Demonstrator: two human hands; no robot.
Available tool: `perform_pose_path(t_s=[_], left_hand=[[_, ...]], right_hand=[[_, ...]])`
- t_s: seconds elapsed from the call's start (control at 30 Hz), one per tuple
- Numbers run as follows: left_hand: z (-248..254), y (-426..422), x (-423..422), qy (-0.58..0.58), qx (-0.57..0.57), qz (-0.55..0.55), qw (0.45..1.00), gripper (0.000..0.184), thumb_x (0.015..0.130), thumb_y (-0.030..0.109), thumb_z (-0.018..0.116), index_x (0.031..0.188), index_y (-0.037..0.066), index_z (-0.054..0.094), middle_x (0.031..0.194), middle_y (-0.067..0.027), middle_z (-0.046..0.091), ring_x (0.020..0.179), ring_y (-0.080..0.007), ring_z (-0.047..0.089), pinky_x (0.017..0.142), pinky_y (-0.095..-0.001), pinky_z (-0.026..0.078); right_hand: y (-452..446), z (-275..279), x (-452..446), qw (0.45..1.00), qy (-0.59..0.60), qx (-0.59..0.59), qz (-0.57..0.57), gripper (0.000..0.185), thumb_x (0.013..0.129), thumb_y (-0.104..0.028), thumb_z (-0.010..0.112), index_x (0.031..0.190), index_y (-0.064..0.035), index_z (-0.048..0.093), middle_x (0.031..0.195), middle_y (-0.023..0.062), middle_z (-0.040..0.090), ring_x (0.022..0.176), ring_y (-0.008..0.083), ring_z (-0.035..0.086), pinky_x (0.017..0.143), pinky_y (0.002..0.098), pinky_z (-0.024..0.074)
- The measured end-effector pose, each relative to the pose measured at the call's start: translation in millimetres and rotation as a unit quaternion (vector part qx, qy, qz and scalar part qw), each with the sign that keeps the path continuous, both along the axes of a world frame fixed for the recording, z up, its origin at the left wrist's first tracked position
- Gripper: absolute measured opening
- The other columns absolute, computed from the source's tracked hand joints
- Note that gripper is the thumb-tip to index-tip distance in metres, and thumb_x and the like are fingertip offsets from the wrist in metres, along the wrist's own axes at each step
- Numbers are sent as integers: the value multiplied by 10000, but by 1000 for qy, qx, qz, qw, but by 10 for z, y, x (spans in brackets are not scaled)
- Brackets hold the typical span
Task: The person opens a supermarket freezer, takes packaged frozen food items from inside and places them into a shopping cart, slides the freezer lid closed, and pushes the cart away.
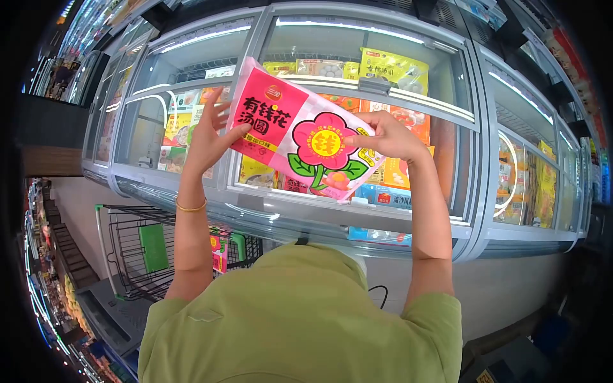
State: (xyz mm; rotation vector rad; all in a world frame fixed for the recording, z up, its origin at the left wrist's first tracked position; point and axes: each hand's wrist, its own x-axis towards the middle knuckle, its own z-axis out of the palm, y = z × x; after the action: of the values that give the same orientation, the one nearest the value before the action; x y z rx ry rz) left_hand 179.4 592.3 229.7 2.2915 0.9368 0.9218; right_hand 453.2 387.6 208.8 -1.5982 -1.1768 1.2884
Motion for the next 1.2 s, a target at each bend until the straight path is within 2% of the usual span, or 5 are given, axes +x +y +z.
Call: perform_pose_path(t_s=[0.07,0.2,0.4,0.6,1.2], left_hand=[[73,-43,-335,-42,-421,-178,888,361,897,259,621,1149,3,590,1066,-81,646,930,-108,603,792,-273,495],[-159,-348,-867,-115,-449,-150,874,368,920,281,594,1146,-10,591,984,-43,654,862,-62,591,740,-233,490],[-804,-853,-1809,-190,-547,55,813,334,922,352,574,1057,51,625,878,1,664,730,-51,602,640,-215,469],[-1382,-1078,-2219,-231,-520,159,807,368,915,382,571,1050,41,608,880,-18,663,667,-71,609,539,-198,460],[-1356,-1517,-2537,-302,-604,200,711,437,959,419,460,1168,42,535,1072,-58,599,896,-165,627,742,-268,511]], right_hand=[[-16,183,-155,999,33,36,22,368,840,-204,690,1151,-18,622,895,24,682,781,50,584,685,226,471],[20,134,-482,996,63,62,21,366,888,-224,633,1197,-30,593,971,49,678,845,74,609,737,224,486],[70,-605,-1320,930,269,6,-250,478,943,-401,497,1239,-28,544,1115,104,636,991,137,598,863,300,471],[233,-1049,-2228,982,-35,-3,-184,369,897,-304,611,1084,15,612,985,99,669,890,150,605,797,304,458],[223,-1183,-2245,972,-75,121,-185,352,917,-297,567,1043,29,605,854,132,665,749,180,591,710,323,459]])
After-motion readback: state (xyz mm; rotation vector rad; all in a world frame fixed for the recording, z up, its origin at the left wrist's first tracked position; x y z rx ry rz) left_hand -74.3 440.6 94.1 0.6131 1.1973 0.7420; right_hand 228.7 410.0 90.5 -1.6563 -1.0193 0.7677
